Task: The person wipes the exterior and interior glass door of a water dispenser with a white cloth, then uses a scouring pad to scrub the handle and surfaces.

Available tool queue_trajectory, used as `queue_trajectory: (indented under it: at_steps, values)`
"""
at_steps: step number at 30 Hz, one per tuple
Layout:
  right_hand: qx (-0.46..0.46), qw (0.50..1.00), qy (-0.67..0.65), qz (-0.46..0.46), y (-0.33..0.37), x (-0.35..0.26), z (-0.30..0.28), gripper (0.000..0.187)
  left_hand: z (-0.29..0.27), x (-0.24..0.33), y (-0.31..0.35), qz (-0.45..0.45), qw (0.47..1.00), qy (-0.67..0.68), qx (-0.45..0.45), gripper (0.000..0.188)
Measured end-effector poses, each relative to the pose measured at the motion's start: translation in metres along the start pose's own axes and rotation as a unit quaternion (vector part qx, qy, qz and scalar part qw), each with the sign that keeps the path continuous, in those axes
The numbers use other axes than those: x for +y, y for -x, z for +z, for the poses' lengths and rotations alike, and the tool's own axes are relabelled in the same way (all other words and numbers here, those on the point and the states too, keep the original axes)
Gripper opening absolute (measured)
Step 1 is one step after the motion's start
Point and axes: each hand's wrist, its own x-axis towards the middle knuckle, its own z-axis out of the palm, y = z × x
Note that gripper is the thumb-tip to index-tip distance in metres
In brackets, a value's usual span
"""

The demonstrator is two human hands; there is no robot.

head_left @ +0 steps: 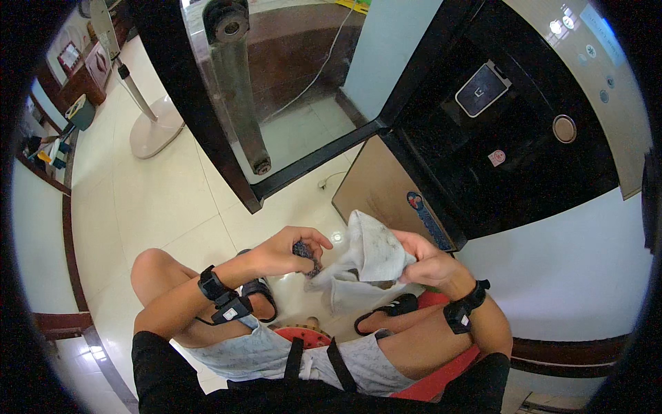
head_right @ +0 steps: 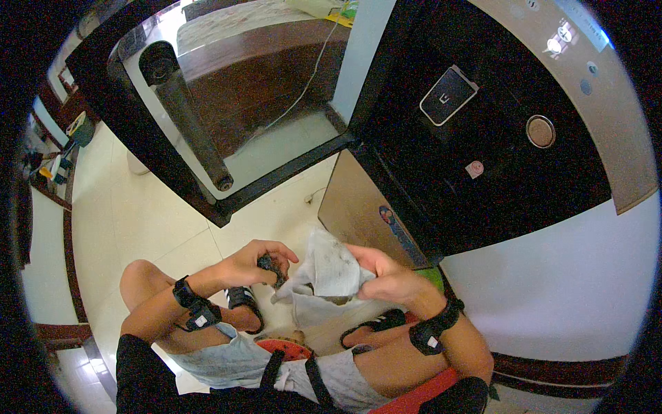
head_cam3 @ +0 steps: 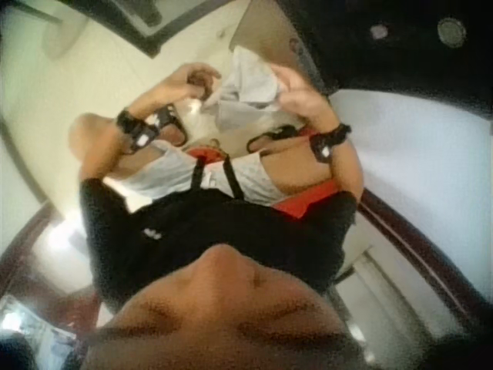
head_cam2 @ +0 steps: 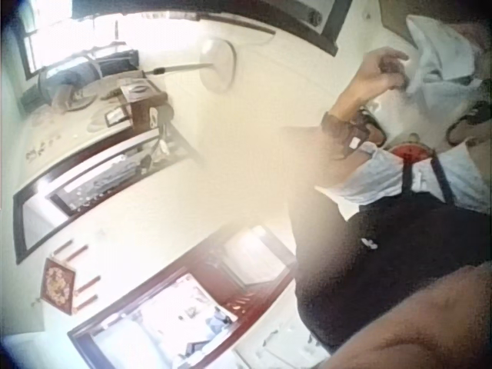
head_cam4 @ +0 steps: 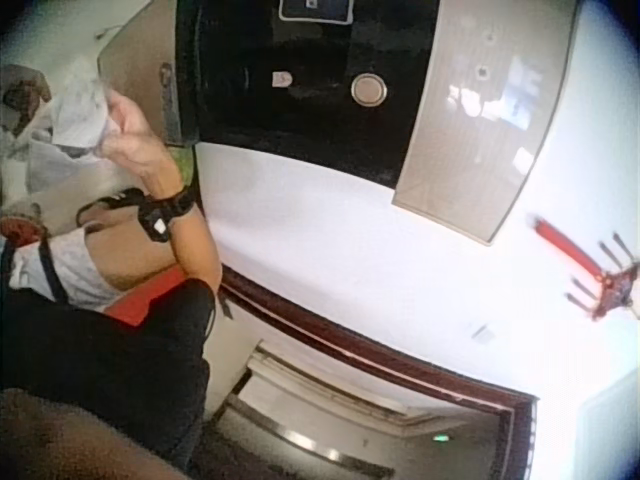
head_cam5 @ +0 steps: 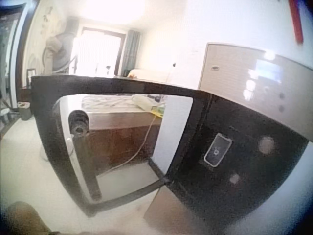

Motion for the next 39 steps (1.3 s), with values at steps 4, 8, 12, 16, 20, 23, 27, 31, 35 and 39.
queue_trajectory:
  at_steps: [4,8,12,16,20,23,27,31,35,39]
  values:
    - [-0.001,0.999,0.047,0.014,0.002,0.007,0.0,0.07,0.001,0.006,-0.001,0.019,0.999,0.004,0.029,0.034]
    - [0.067,0.998,0.019,0.005,-0.003,0.017,0.006,0.048,0.007,0.017,0.004,0.065,0.997,0.016,0.046,0.033]
    - [0.109,0.99,0.068,0.05,-0.008,0.028,0.008,0.035,0.025,0.031,0.011,0.084,0.988,-0.093,0.091,0.045]
    - [0.101,0.988,0.085,0.077,-0.011,0.032,0.013,0.036,0.027,0.013,0.003,0.179,0.961,-0.169,0.124,0.034]
    - [0.062,0.969,0.239,0.02,-0.012,0.024,0.019,0.033,0.015,0.017,0.006,0.068,0.988,-0.136,0.025,0.022]
    - [0.088,0.884,0.457,-0.053,-0.016,0.024,0.011,0.033,0.021,0.021,0.009,0.17,0.953,-0.242,0.071,0.015]
    - [0.255,0.757,0.602,0.004,-0.021,0.03,0.019,0.031,0.048,0.032,0.023,0.283,0.876,-0.379,0.092,0.012]
    - [0.27,0.645,0.693,0.177,-0.027,0.012,0.036,0.036,0.056,0.023,0.03,0.408,0.742,-0.528,0.064,0.02]
    - [0.188,0.822,0.532,0.082,-0.017,0.02,0.012,0.034,0.055,0.029,0.03,0.457,0.724,-0.516,0.022,0.038]
    - [0.188,0.866,0.418,-0.199,-0.016,0.013,0.022,0.024,0.049,0.07,0.045,0.494,0.684,-0.525,0.109,0.042]
